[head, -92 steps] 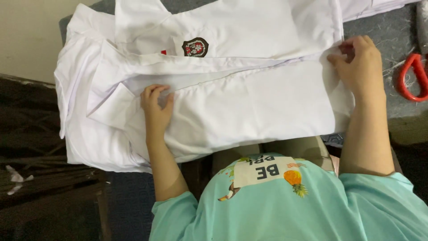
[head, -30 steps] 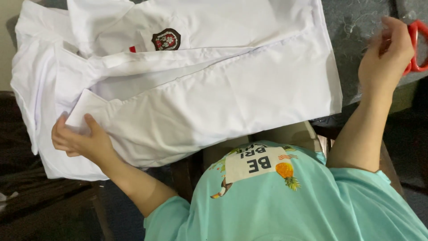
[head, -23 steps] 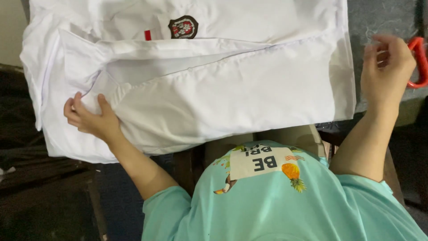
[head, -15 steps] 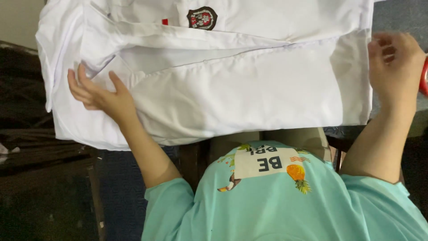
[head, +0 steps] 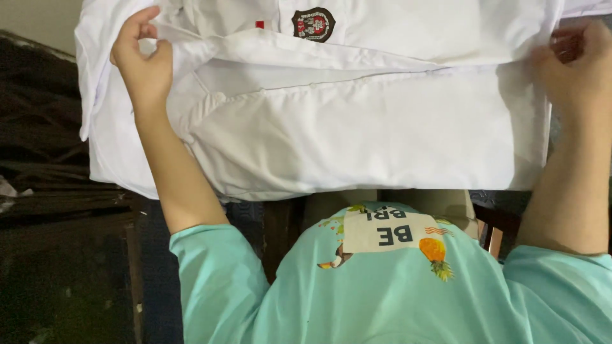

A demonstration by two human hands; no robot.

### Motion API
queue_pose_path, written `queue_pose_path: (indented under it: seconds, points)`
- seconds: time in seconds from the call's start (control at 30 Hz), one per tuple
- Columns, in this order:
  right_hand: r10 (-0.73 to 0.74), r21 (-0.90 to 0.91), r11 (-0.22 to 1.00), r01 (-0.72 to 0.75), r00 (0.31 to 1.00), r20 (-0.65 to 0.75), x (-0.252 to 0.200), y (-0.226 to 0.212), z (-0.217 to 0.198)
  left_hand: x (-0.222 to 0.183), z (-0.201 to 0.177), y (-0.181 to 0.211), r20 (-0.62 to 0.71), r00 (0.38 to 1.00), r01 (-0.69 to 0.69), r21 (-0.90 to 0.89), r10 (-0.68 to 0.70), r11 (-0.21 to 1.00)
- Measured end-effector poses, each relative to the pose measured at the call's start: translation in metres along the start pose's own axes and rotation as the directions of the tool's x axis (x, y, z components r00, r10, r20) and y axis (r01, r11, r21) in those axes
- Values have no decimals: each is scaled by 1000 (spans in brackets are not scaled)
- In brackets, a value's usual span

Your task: Folding a white shirt and trimming loose threads with scissors

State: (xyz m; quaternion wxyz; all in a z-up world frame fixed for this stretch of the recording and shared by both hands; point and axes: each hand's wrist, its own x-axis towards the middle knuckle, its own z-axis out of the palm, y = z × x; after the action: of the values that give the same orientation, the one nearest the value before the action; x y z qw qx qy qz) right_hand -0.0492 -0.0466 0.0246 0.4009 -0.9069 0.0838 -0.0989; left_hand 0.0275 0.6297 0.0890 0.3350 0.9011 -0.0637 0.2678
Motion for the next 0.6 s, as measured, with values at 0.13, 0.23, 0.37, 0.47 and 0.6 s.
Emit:
queue_pose_path:
  seconds: [0.13, 0.23, 0.37, 0.47, 0.6]
  points:
    - [-50, -67, 996, 51, 998, 29, 14, 64, 7, -23, -28, 19, -16, 985, -173, -52, 172, 984]
    - [22, 135, 991, -22, 1000, 3, 23, 112, 15, -52, -43, 34, -52, 989, -132, 75, 136, 988]
    - [27, 246, 969, -20, 999, -27, 22, 123, 16, -92, -50, 22, -11, 1000, 18, 246, -16, 969]
    - [106, 229, 968, -104, 994, 2, 27, 131, 18, -112, -42, 0, 33, 999, -42, 231, 36, 972]
    - [26, 132, 991, -27, 1000, 14, 29, 130, 22, -120, -39, 10, 93, 991, 73, 233, -97, 970]
